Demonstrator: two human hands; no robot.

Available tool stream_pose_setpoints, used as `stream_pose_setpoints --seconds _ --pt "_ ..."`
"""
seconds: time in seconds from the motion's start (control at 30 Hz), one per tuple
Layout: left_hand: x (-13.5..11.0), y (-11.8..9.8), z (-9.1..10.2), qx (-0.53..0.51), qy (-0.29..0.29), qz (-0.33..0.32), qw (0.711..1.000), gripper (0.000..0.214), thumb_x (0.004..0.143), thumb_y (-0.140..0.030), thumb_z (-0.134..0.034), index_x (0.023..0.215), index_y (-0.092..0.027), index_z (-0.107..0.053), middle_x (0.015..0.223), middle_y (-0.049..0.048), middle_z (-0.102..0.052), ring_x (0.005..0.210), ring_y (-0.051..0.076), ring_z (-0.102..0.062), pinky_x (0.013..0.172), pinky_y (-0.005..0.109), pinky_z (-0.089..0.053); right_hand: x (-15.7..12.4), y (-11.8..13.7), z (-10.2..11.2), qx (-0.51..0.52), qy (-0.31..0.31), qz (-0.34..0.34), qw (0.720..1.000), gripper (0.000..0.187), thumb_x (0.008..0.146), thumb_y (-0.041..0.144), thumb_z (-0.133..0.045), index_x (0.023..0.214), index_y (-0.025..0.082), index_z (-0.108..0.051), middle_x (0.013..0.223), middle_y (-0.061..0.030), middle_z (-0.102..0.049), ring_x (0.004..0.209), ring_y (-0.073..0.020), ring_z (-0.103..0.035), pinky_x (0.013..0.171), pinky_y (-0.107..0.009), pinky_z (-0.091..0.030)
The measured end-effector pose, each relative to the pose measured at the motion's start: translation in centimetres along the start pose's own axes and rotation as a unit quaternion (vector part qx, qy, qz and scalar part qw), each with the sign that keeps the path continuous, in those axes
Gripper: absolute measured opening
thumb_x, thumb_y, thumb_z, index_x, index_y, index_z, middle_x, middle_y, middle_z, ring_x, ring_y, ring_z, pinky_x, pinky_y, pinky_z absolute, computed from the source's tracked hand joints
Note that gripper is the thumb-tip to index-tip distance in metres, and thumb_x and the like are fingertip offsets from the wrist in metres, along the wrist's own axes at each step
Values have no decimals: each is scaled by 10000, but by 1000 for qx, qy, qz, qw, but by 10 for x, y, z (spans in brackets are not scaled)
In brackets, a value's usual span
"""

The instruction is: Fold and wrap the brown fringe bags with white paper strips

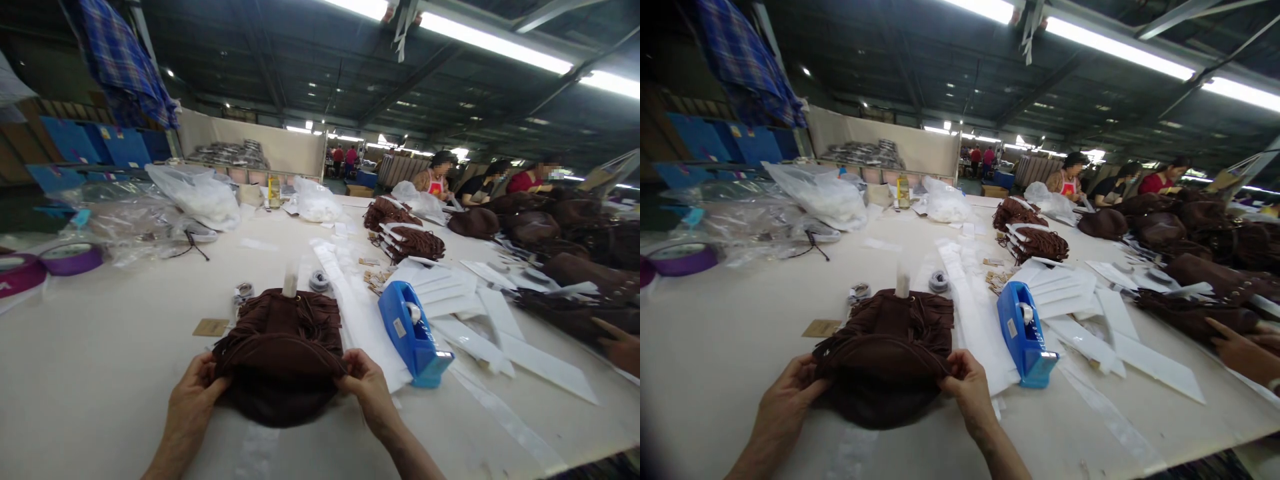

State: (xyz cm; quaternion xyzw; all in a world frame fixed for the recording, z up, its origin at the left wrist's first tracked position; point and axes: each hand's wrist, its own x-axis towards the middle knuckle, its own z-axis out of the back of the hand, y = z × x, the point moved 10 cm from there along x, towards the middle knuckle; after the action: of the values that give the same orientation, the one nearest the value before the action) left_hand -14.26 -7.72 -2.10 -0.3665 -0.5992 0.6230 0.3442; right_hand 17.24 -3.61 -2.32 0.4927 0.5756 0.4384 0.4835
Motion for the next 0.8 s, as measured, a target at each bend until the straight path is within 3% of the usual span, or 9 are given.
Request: stream_pose_setpoints --seconds 0.13,0.3,0.53,0.7,0.8 --pt "2 -3 6 45 -8 -12 999 457 464 -417 -709 836 -198 -559 729 -29 -617 688 171 -574 637 241 -455 3 8 -7 -33 83 -31 995 277 469 150 -706 712 178 -576 747 20 -575 742 -151 -494 617 -236 -373" --pt "4 -5 8 105 -8 -26 994 411 501 -440 -658 817 -196 -560 741 -31 -584 610 169 -578 605 264 -442 9 9 -14 -42 128 -74 988 284 474 175 -738 690 171 -553 612 45 -556 606 -111 -461 565 -228 -327" --pt "5 -16 -4 121 45 -24 991 303 482 -368 -630 722 -192 -573 632 -29 -597 642 186 -538 605 262 -415 19 5 -13 -12 66 -101 993 241 426 164 -640 525 189 -422 463 71 -443 464 -81 -349 465 -228 -230" --pt "4 -27 -7 76 64 -13 995 263 470 -294 -612 703 -176 -581 655 -18 -599 677 188 -521 625 265 -411 22 8 -2 -11 -11 -56 998 276 440 190 -572 493 213 -302 415 96 -328 438 -68 -242 440 -221 -160" --pt "7 -19 -6 95 72 -13 993 193 467 -292 -586 624 -187 -542 572 -39 -545 611 172 -495 566 250 -393 19 3 5 -60 -54 -16 997 272 443 204 -563 477 216 -294 432 90 -310 469 -78 -236 452 -221 -167"
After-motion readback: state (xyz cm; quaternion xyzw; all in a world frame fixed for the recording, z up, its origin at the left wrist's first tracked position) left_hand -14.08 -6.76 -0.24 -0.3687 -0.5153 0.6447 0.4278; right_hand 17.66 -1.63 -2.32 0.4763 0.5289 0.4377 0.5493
